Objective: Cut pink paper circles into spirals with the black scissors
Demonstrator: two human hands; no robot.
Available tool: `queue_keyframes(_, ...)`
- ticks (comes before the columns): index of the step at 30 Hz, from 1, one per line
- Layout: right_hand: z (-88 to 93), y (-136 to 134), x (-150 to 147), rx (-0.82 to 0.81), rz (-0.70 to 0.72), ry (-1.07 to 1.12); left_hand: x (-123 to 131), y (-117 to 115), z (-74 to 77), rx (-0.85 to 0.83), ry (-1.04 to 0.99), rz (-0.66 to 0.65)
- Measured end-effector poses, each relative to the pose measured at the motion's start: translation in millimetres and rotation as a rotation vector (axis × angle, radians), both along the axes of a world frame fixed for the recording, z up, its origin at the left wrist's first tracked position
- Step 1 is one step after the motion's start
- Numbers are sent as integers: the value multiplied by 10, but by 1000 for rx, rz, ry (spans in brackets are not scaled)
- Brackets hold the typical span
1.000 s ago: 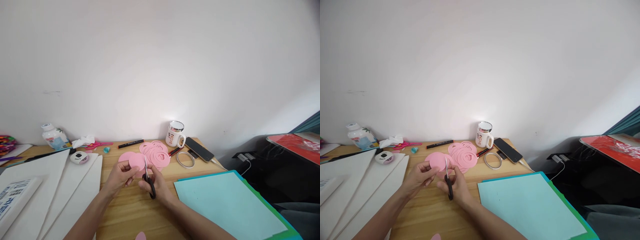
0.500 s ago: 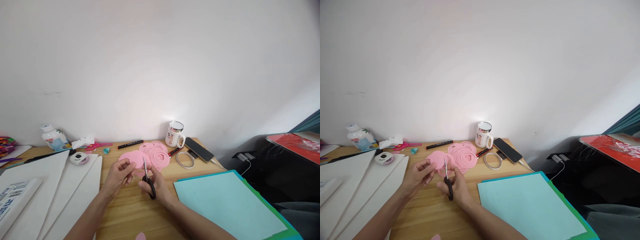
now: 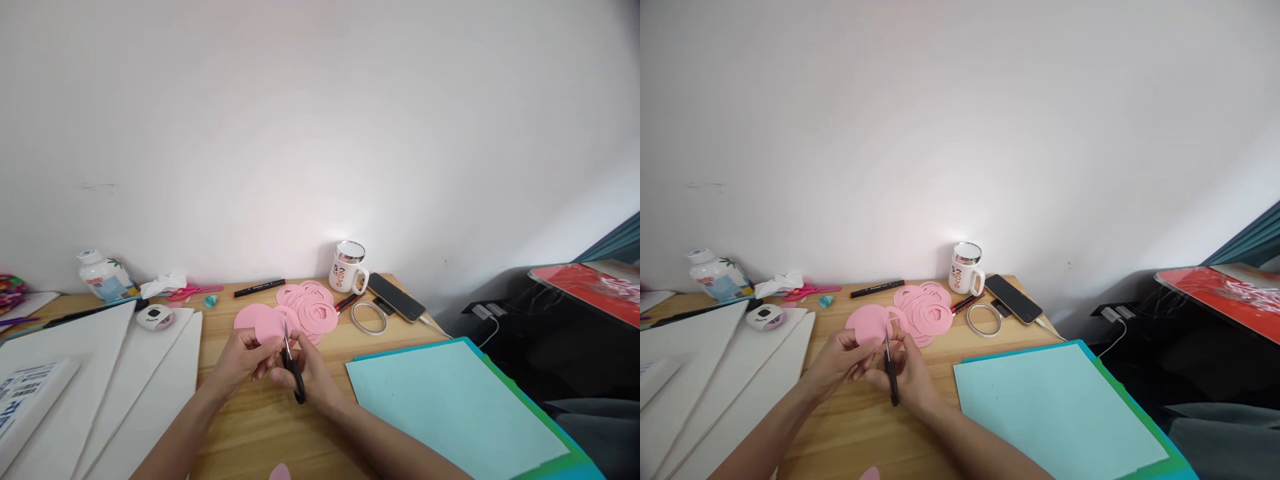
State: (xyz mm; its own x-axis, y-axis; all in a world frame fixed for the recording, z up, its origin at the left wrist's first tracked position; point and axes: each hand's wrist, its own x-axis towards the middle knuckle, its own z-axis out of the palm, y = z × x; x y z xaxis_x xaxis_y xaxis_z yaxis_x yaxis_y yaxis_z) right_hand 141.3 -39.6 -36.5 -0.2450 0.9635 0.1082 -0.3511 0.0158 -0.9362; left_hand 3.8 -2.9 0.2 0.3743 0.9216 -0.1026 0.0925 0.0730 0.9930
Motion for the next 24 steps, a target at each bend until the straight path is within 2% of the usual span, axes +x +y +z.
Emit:
queue_keyframes(6, 35, -9, 13, 2, 15, -15, 1, -9, 14, 11, 31, 17)
queue_keyframes(16, -37, 5, 8, -17, -51, -100, 0, -2, 23, 29, 4, 32)
queue_keyframes(24, -61, 7, 22, -30, -25, -84, -4, 4, 50, 22, -20, 65)
